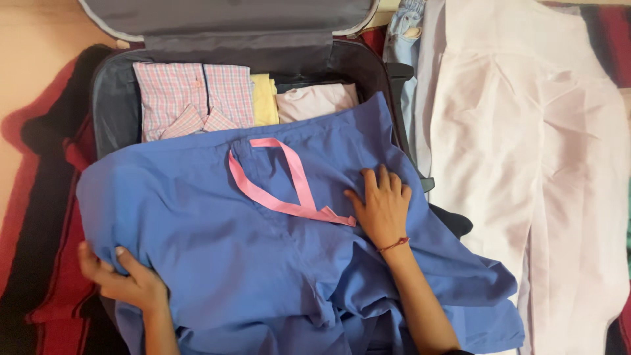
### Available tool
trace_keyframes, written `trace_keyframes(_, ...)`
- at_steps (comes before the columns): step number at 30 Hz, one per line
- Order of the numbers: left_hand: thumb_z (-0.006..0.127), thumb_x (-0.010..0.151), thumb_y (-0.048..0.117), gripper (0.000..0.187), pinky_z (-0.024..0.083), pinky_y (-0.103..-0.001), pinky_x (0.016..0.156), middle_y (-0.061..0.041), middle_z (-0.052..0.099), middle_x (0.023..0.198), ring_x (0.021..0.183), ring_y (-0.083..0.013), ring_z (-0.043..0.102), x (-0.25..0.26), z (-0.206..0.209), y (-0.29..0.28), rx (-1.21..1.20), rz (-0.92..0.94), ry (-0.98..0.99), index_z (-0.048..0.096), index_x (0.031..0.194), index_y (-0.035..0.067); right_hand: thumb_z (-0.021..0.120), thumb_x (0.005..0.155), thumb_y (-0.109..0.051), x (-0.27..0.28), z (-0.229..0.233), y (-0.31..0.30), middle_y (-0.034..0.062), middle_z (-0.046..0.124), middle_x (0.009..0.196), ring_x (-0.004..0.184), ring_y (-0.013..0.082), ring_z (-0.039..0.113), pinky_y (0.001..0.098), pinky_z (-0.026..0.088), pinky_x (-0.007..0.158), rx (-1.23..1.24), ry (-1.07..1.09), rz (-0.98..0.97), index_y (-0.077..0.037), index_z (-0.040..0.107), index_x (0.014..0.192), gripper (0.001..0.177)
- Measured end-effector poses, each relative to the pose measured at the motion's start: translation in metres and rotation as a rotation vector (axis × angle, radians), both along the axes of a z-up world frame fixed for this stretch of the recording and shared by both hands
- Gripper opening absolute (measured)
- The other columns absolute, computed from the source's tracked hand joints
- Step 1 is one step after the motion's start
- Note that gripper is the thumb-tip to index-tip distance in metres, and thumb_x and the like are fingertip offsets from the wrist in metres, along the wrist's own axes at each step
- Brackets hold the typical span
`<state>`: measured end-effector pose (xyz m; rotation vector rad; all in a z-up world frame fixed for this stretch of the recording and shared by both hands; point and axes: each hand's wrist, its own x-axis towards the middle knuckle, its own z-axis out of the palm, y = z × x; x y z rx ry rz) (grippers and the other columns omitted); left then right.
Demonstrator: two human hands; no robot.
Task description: The person removes several items of clothing, including blue trousers and a camouflage garment, from a suitcase and lays them out on a rug.
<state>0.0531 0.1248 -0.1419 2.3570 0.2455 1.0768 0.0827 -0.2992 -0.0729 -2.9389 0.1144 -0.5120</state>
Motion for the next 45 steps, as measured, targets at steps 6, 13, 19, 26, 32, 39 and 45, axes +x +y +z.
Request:
trace_keyframes(6,0.053,0.118,0.007,0.023,0.052,-0.035,0.095,-0.018,0.074,0.12,0.107,-0.0298,0.068,-0.019,-0.022,-0.011,-0.177,-0.048,0.143,0.071,0.13,0.0,0.069,0.1,-0.023,-0.005,-0.01,-0.009,0.008,0.069,0.097,0.095,0.0288,0.065,0.044,0.044,0.095,0.146,-0.059,0.084,-0.008,0.069,0.111,0.018)
trace_keyframes(13,0.073,0.096,0.017,0.052,0.044,-0.044,0.116,-0.023,0.058,0.137,0.134,-0.0388,0.057,-0.047,0.017,-0.045,-0.243,-0.263,0.269,0.062,0.145,0.002,0.081,0.069,-0.051,-0.012,0.03,-0.002,0.0147,0.065,0.102,0.099,0.0354,0.061,0.0587,0.037,0.091,0.076,-0.048,0.059,-0.007,0.068,0.1,0.056)
trace_keyframes(19,0.092,0.067,0.037,0.087,0.045,-0.046,0.108,-0.03,0.045,0.141,0.136,-0.0459,0.049,-0.064,0.048,-0.095,-0.151,-0.124,0.387,0.057,0.142,0.007,0.077,0.078,-0.042,-0.029,0.008,-0.007,0.0243,0.058,0.133,0.118,0.0391,0.056,0.0568,0.035,0.098,0.031,0.011,0.013,-0.008,0.065,0.107,0.047)
trace_keyframes(26,0.084,0.078,0.027,0.076,0.043,-0.043,0.113,-0.024,0.057,0.142,0.137,-0.037,0.054,-0.089,0.031,-0.114,-0.392,-0.185,0.57,0.056,0.146,0.009,0.071,0.085,-0.008,-0.042,-0.019,-0.027,0.0077,0.072,0.102,0.097,0.0258,0.066,0.0525,0.037,0.115,0.239,-0.044,-0.032,-0.009,0.067,0.126,0.042)
trace_keyframes(32,0.078,0.08,0.023,0.088,0.039,-0.039,0.112,-0.025,0.052,0.152,0.143,-0.0325,0.049,-0.102,-0.002,-0.099,-0.609,-0.513,0.713,0.038,0.156,0.007,0.078,0.075,-0.022,-0.056,-0.013,-0.015,0.0164,0.067,0.115,0.102,0.0376,0.062,0.0451,0.045,0.092,0.458,-0.032,0.424,-0.009,0.061,0.136,0.065)
trace_keyframes(39,0.067,0.081,0.022,0.078,0.053,-0.034,0.089,-0.016,0.065,0.117,0.104,-0.0267,0.067,-0.087,0.013,-0.109,-0.083,-0.58,0.949,0.038,0.153,0.027,0.083,0.081,-0.028,-0.083,0.022,0.017,0.0104,0.062,0.108,0.101,0.0287,0.065,0.0445,0.052,0.093,0.147,-0.264,0.54,-0.025,0.072,0.125,0.045)
trace_keyframes(45,0.053,0.091,0.024,0.06,0.055,-0.033,0.079,-0.001,0.072,0.09,0.079,-0.0184,0.071,-0.051,0.077,-0.144,0.618,-0.554,0.77,0.045,0.145,0.049,0.085,0.075,-0.015,-0.114,0.024,-0.037,0.0098,0.07,0.101,0.086,0.0286,0.067,0.0386,0.051,0.069,0.096,-0.482,0.255,-0.018,0.081,0.103,0.029)
